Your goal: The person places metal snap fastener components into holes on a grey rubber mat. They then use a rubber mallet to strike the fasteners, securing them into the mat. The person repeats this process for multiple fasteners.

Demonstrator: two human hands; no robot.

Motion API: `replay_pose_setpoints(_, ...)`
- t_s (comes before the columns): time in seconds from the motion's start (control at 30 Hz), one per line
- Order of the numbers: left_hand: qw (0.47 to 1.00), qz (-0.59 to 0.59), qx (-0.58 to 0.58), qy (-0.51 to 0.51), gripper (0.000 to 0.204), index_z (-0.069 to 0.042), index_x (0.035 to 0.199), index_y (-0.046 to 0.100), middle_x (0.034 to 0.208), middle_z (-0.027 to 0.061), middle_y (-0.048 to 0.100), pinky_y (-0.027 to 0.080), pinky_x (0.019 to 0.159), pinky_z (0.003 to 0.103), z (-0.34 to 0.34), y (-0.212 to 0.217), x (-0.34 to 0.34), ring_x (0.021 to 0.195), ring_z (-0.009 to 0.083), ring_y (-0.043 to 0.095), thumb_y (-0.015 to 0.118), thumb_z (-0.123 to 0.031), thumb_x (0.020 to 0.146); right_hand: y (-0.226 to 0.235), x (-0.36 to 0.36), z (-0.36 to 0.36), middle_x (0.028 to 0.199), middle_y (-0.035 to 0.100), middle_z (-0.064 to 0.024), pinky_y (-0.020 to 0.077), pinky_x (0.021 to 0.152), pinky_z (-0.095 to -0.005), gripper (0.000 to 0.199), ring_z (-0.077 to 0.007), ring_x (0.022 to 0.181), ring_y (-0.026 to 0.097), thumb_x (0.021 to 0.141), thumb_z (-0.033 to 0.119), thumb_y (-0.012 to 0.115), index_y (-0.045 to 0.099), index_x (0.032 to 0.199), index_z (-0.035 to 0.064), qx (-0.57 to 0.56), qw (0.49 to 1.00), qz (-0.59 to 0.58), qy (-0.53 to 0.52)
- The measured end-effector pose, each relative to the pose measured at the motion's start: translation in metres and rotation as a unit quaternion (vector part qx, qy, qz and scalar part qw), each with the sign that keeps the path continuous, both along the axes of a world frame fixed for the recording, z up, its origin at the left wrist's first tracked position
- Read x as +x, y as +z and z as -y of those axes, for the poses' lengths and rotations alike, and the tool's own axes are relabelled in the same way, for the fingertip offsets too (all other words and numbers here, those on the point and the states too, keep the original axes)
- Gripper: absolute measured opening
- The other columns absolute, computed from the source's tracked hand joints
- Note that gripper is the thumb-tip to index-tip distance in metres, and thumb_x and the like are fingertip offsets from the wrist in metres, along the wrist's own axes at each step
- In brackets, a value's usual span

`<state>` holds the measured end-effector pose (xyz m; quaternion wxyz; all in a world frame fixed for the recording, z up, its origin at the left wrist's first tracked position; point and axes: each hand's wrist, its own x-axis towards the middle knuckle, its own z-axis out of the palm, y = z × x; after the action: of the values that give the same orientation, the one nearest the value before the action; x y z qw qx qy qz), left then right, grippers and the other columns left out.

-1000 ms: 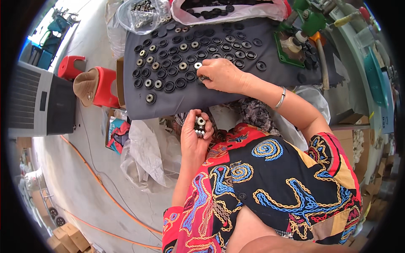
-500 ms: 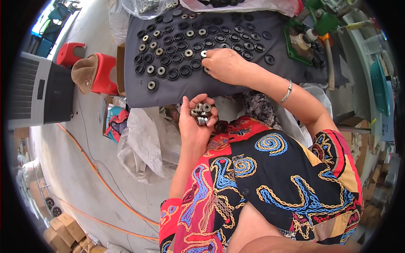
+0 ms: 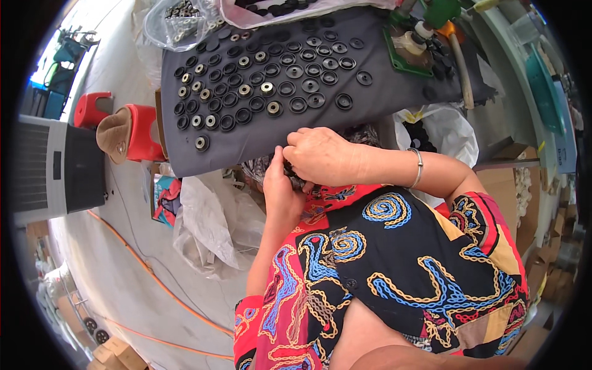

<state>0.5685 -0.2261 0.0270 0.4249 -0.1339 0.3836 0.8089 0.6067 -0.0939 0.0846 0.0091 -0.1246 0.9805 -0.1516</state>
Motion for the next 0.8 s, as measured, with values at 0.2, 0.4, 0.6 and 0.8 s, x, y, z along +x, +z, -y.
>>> replay_pose_setpoints(0.2,0.999,-0.039,0.009,-0.007,0.031,-0.006,0.100,0.055,0.081,0.0062,0.061,0.039,0.046,0.027,-0.005,0.019,0.004,0.066,0.0157,0.059,0.039,-0.033,0.101,0.007,-0.011,-0.011,0.084,0.061,-0.0175,0.0510,0.072,-0.0411,0.018,-0.0319,0.078,0.063,0.071,0.012,0.062,0.064,0.081,-0.0026,-0.128,0.987,0.081,-0.053)
replay_pose_setpoints(0.4,0.997,-0.010,0.076,-0.005,0.041,0.002,0.115,0.052,0.082,0.0139,0.060,0.036,0.041,0.026,0.008,0.006,-0.004,0.060,0.0215,0.055,0.036,-0.033,0.102,0.006,-0.060,-0.090,0.081,0.064,-0.0134,0.0522,0.073,-0.0366,0.017,-0.0302,0.078,0.065,0.072,0.010,0.066,0.066,0.087,0.0020,-0.081,0.970,-0.175,-0.148)
replay_pose_setpoints(0.6,0.997,0.014,0.082,0.007,0.040,0.002,0.113,0.053,0.084,0.0143,0.060,0.035,0.040,0.025,0.018,0.001,-0.002,0.060,0.0219,0.055,0.037,-0.032,0.101,-0.009,-0.078,-0.101,0.091,0.064,-0.0152,0.0511,0.078,-0.0400,0.022,-0.0326,0.085,0.063,0.072,0.013,0.068,0.067,0.090,0.0020,-0.003,0.977,-0.107,-0.186)
replay_pose_setpoints(0.8,0.998,0.032,0.041,0.017,0.039,0.002,0.112,0.056,0.081,0.0114,0.058,0.036,0.040,0.025,0.012,0.021,0.007,0.058,0.0198,0.054,0.042,-0.032,0.100,-0.006,-0.085,-0.106,0.078,0.064,-0.0197,0.0525,0.073,-0.0443,0.017,-0.0372,0.078,0.064,0.068,0.017,0.062,0.068,0.075,0.0041,0.079,0.980,-0.051,-0.174)
